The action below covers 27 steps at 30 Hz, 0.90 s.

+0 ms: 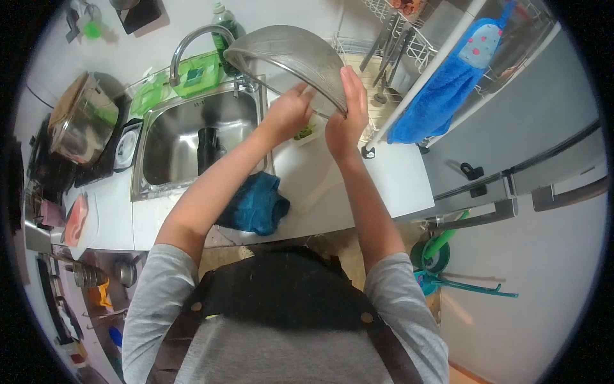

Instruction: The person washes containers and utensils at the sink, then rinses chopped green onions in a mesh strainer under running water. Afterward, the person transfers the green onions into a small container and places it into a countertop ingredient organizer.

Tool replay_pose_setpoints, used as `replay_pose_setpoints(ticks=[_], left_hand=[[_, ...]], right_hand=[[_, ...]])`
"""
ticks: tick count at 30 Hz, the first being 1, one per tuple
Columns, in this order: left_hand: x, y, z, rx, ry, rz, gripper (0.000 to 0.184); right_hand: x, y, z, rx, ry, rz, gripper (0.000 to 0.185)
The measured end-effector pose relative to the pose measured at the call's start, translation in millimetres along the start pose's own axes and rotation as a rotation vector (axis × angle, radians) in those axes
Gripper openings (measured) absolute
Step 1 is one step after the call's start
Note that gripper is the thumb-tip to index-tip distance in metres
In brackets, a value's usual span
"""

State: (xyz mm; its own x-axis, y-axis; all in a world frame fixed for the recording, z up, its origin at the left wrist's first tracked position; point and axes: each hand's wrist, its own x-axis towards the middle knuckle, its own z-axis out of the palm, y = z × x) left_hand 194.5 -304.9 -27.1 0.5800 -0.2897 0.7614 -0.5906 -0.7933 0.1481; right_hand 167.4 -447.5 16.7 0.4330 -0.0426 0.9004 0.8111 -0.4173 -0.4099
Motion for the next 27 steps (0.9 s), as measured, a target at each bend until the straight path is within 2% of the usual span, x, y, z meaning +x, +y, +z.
replay_pose_setpoints(ticks=[3,6,9,12,13,16,19,22,25,27], left_hand=[[-20.0,2.1,-9.9,-0.071,-0.428,-0.011,0.029],[-35.3,-8.3,-17.9,-0.248,-0.280,-0.072,0.041],[-20.9,7.4,-36.7,-0.340,-0.331,-0.197,0.045],[-17.3,25.5,-24.0,-0.269,-0.007,-0.074,0.053],[-12.1,25.0,-18.0,-0.162,-0.138,-0.012,0.059],[-28.4,31.5,-2.7,-0.011,-0.154,0.042,0.055],[-48.5,15.4,-1.1,-0.184,-0.375,-0.191,0.047],[-50.6,3.2,-29.6,-0.148,-0.149,-0.261,0.036],[-41.9,-14.0,-39.6,0.012,-0.109,-0.388,0.043],[-32.3,-13.2,-34.0,-0.053,-0.219,-0.761,0.053]], right_hand=[[-1.1,4.1,-1.4,-0.017,-0.004,-0.006,0.074],[-0.7,8.3,-3.8,-0.013,0.021,-0.015,0.075],[-2.6,-0.2,-1.0,-0.025,0.019,0.000,0.074],[-7.2,-2.1,6.2,0.004,0.047,-0.039,0.071],[-9.2,-4.9,8.0,0.007,0.054,-0.030,0.071],[-5.7,-6.4,5.8,-0.007,0.075,-0.024,0.069],[0.6,4.7,-5.0,-0.036,0.105,-0.047,0.069],[2.1,10.8,-13.5,-0.045,0.125,-0.072,0.070],[6.7,8.4,-16.9,-0.043,0.150,-0.038,0.070],[7.1,8.8,-15.3,-0.041,0.165,-0.011,0.070]])
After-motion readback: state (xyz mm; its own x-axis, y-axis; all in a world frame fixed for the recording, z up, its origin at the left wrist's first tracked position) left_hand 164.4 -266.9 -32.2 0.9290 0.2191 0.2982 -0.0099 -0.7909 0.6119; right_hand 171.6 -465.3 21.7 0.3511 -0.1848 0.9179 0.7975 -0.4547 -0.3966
